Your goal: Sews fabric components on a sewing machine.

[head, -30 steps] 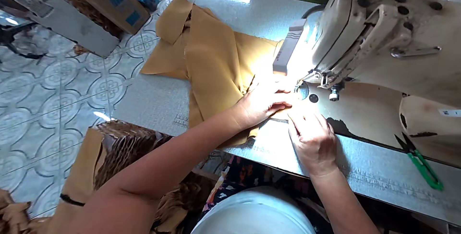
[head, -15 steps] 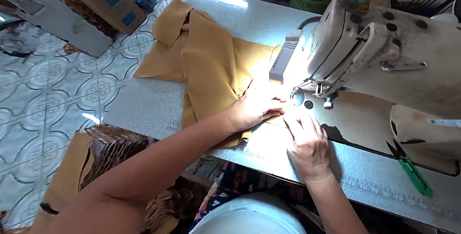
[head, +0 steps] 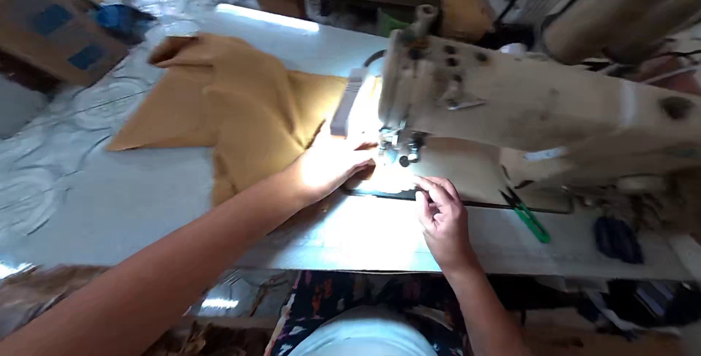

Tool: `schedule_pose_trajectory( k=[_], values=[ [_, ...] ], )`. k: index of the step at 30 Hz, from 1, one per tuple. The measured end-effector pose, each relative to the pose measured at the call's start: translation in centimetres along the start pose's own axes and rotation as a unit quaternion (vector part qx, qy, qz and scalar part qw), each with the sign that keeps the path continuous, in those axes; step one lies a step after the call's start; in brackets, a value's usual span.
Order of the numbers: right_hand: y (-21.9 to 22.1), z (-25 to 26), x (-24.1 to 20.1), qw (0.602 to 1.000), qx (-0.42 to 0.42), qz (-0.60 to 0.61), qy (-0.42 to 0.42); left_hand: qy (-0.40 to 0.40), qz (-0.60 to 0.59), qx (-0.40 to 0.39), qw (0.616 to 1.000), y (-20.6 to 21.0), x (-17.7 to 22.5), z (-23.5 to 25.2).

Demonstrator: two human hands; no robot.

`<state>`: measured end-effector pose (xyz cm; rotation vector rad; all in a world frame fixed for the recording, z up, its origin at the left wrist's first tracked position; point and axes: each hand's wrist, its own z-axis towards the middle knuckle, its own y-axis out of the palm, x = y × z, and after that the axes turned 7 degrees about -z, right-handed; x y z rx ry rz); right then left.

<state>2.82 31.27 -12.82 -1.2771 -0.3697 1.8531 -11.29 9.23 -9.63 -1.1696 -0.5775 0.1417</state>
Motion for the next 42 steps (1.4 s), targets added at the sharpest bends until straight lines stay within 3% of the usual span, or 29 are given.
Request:
schedule_pose_trajectory(
  k=[2,4,5,8,12,16,19,22,25,27,31,36,40,42],
  values=[
    [-2.8,-0.6,1.4,0.994,0.082,0.045,0.060,-0.006,-0.039,-0.040,0.998,-0.4,2.1,0.5],
    [-5.3,-1.0,3.1,0.976,0.165,0.056,0.127,-0.033,-0.186,-0.113,0.975,0.1,4.6,1.5],
    [-6.3,-0.9,3.9,0.966,0.196,0.061,0.156,-0.030,-0.252,-0.107,0.961,0.9,5.7,2.2],
    [-7.4,-0.6,5.5,0.945,0.247,0.088,0.195,-0.066,-0.368,-0.067,0.925,3.3,9.4,5.7],
    [-6.6,-0.9,6.0,0.938,0.234,0.147,0.212,-0.141,-0.503,0.036,0.852,5.2,13.1,11.4],
    [-6.2,-0.9,6.1,0.936,0.244,0.171,0.189,-0.189,-0.604,0.124,0.764,5.8,14.7,14.7],
    [-6.6,-0.5,5.8,0.931,0.244,0.198,0.184,-0.208,-0.642,0.123,0.728,5.6,15.0,14.9],
    [-7.3,0.4,5.1,0.930,0.212,0.239,0.184,-0.195,-0.648,0.111,0.728,5.7,15.2,14.2],
    [-7.9,1.3,4.0,0.929,0.154,0.303,0.146,-0.127,-0.624,0.076,0.767,6.9,14.9,12.3],
    [-8.0,1.7,3.1,0.925,0.130,0.326,0.142,-0.135,-0.617,0.047,0.774,7.4,14.8,10.6],
    [-7.5,1.7,2.3,0.903,0.153,0.363,0.172,-0.157,-0.633,0.040,0.757,7.2,14.6,8.6],
    [-8.3,2.8,2.7,0.869,0.204,0.363,0.265,-0.081,-0.561,0.002,0.824,5.7,14.2,7.3],
    [-8.2,0.7,2.1,0.897,-0.008,0.325,0.301,-0.127,-0.596,-0.002,0.793,5.4,12.7,5.9],
    [-7.6,-0.6,0.9,0.921,-0.046,0.288,0.259,-0.134,-0.604,0.001,0.786,5.4,11.6,5.3]
  ],
)
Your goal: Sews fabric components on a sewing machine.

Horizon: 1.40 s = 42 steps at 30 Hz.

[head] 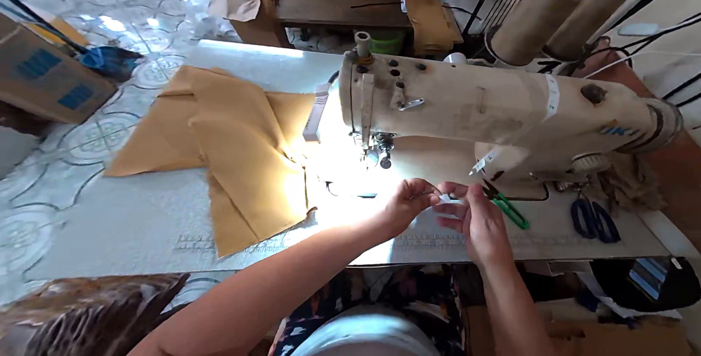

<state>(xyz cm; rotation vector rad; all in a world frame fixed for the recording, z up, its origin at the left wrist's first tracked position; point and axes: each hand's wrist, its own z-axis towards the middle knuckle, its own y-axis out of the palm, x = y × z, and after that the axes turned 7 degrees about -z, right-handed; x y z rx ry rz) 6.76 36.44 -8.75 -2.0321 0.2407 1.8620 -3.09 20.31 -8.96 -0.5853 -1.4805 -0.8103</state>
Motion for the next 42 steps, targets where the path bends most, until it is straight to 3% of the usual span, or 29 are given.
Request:
schedule_pose_trajectory(
  k=[2,5,8,11,14,17,18,21,24,28,29,31,35,42],
  values=[
    [1.5,-1.3,0.4,0.986,0.017,-0.087,-0.142,-0.010,0.018,0.000,1.000,-1.0,0.0,-0.7],
    [2.5,-1.3,1.3,0.873,0.059,-0.308,-0.374,-0.025,0.038,-0.002,0.999,-1.8,0.5,-1.6],
    [2.6,-0.7,1.2,0.785,0.060,-0.413,-0.458,-0.051,0.045,-0.011,0.998,-2.7,1.2,-2.4],
    [2.8,-0.2,1.1,0.750,0.035,-0.441,-0.492,-0.094,0.113,-0.019,0.989,-3.5,2.5,-3.2],
    [3.8,0.6,1.3,0.768,0.014,-0.433,-0.472,-0.097,0.341,-0.002,0.935,-4.7,4.0,-4.0],
    [5.4,2.5,1.3,0.830,0.014,-0.397,-0.392,0.011,0.581,0.097,0.808,-7.4,3.1,-4.4],
    [5.9,3.2,1.3,0.846,0.015,-0.387,-0.367,0.024,0.604,0.102,0.790,-8.4,2.4,-4.4],
    [7.3,5.4,0.7,0.872,-0.009,-0.375,-0.314,0.059,0.604,0.097,0.789,-10.6,0.5,-4.4],
    [8.9,7.3,0.5,0.891,-0.031,-0.379,-0.248,0.053,0.588,0.102,0.800,-11.7,1.0,-3.4],
    [10.9,9.0,2.3,0.908,-0.003,-0.362,-0.210,0.052,0.627,0.153,0.762,-12.4,1.3,-2.6],
    [11.3,9.1,2.7,0.905,0.008,-0.372,-0.206,0.056,0.614,0.163,0.771,-12.5,0.9,-2.4],
    [11.9,9.0,3.4,0.888,0.022,-0.390,-0.242,0.029,0.577,0.174,0.798,-12.5,-0.1,-2.1],
    [11.6,8.9,4.1,0.847,-0.008,-0.413,-0.335,-0.058,0.540,0.202,0.815,-12.7,-0.8,-1.7],
    [11.0,8.3,3.6,0.808,-0.051,-0.448,-0.380,0.016,0.512,0.199,0.835,-13.3,-1.3,-1.6]
  ],
)
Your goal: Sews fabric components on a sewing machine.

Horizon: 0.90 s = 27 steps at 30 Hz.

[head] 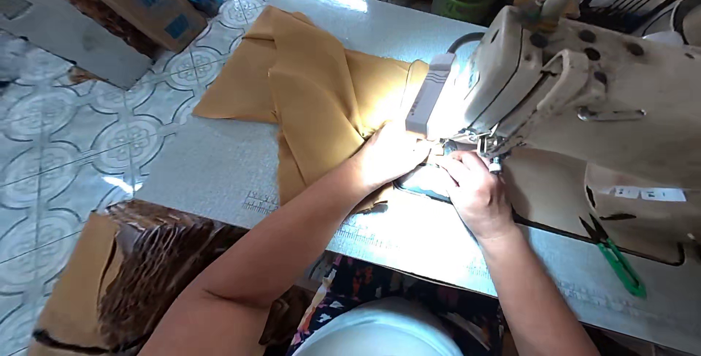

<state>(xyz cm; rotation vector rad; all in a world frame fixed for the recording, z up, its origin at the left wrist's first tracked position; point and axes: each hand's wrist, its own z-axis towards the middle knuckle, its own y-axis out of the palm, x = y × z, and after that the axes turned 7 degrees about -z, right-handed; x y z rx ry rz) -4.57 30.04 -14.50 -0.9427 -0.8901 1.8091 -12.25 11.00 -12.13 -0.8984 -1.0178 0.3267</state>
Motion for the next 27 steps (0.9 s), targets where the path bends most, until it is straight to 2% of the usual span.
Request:
schedule_pose_trajectory(
  k=[4,9,15,19,21,24,27],
  values=[
    [0.0,0.0,-0.2,1.000,0.004,0.000,0.004,-0.018,-0.008,-0.029,0.999,0.0,0.1,0.1],
    [0.0,-0.3,-0.5,0.996,0.039,0.049,0.068,0.000,-0.027,-0.017,0.999,0.4,-0.2,0.0],
    [0.1,-0.4,-1.3,0.999,0.031,-0.018,0.031,-0.021,-0.031,-0.003,0.999,0.4,-0.2,-0.1],
    [0.3,-0.5,-1.3,0.998,0.034,-0.036,0.023,-0.111,-0.117,0.002,0.987,-0.6,0.0,-0.1],
    [0.2,-0.4,-1.4,0.998,0.031,-0.037,0.026,-0.092,-0.099,-0.009,0.991,-0.8,0.1,-0.4],
    [0.2,-0.4,-1.4,0.999,0.031,-0.033,0.026,-0.066,-0.014,-0.076,0.995,-1.8,1.6,-0.8],
    [0.2,-0.4,-1.4,0.999,0.032,-0.034,0.019,0.015,-0.027,-0.098,0.995,-1.9,1.2,-1.1]
  ],
)
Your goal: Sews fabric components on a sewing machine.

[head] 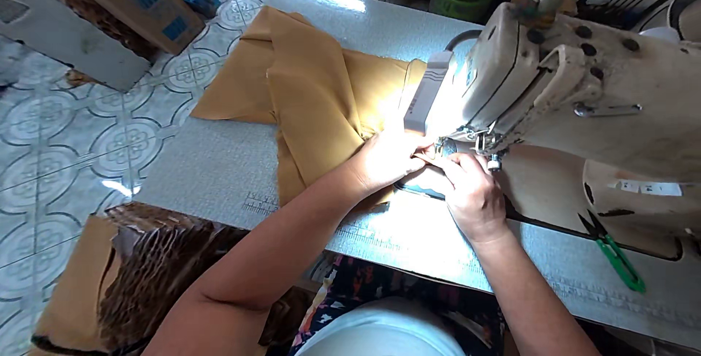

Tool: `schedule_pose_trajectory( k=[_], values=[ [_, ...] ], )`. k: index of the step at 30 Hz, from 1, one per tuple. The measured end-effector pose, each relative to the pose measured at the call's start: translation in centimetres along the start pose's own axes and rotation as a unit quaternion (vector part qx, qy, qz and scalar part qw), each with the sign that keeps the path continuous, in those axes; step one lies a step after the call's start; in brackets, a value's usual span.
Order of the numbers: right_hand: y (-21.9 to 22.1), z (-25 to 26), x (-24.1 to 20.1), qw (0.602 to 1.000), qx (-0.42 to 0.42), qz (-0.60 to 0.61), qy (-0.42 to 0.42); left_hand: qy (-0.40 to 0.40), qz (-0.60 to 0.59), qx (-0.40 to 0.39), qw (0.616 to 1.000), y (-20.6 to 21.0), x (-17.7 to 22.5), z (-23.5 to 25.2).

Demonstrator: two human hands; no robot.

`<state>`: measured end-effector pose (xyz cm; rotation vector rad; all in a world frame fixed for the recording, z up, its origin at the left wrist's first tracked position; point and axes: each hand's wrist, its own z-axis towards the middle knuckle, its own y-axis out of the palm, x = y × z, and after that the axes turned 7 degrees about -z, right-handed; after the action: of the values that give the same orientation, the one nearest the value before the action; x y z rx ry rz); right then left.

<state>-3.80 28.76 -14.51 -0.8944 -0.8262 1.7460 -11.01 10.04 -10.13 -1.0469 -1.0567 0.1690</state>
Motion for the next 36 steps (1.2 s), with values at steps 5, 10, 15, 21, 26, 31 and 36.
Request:
schedule_pose_trajectory(
  k=[5,10,15,21,26,31,36],
  values=[
    [0.0,0.0,0.3,0.999,-0.002,0.036,0.019,0.094,0.071,0.024,0.993,1.1,-0.1,-0.8],
    [-1.1,-0.4,0.9,0.982,-0.050,0.166,0.073,0.137,0.150,0.018,0.979,1.6,-0.3,-1.7],
    [-1.3,-1.2,-0.6,0.990,-0.019,0.114,0.081,0.150,0.121,0.046,0.980,2.3,-0.9,-2.2],
    [-0.7,-1.3,-1.0,0.999,0.022,0.033,0.011,0.180,0.095,0.074,0.976,2.8,-1.9,-2.4],
    [-0.7,-1.6,-1.0,1.000,0.010,0.008,-0.016,0.252,0.069,0.060,0.964,2.0,-2.7,-2.3],
    [-0.7,-2.0,-0.8,0.998,0.012,-0.025,-0.062,0.311,0.046,0.048,0.948,1.3,-3.6,-2.1],
    [-0.7,-1.9,-0.8,0.998,0.016,-0.039,-0.052,0.296,0.051,0.040,0.953,1.3,-3.7,-1.8]
  ],
)
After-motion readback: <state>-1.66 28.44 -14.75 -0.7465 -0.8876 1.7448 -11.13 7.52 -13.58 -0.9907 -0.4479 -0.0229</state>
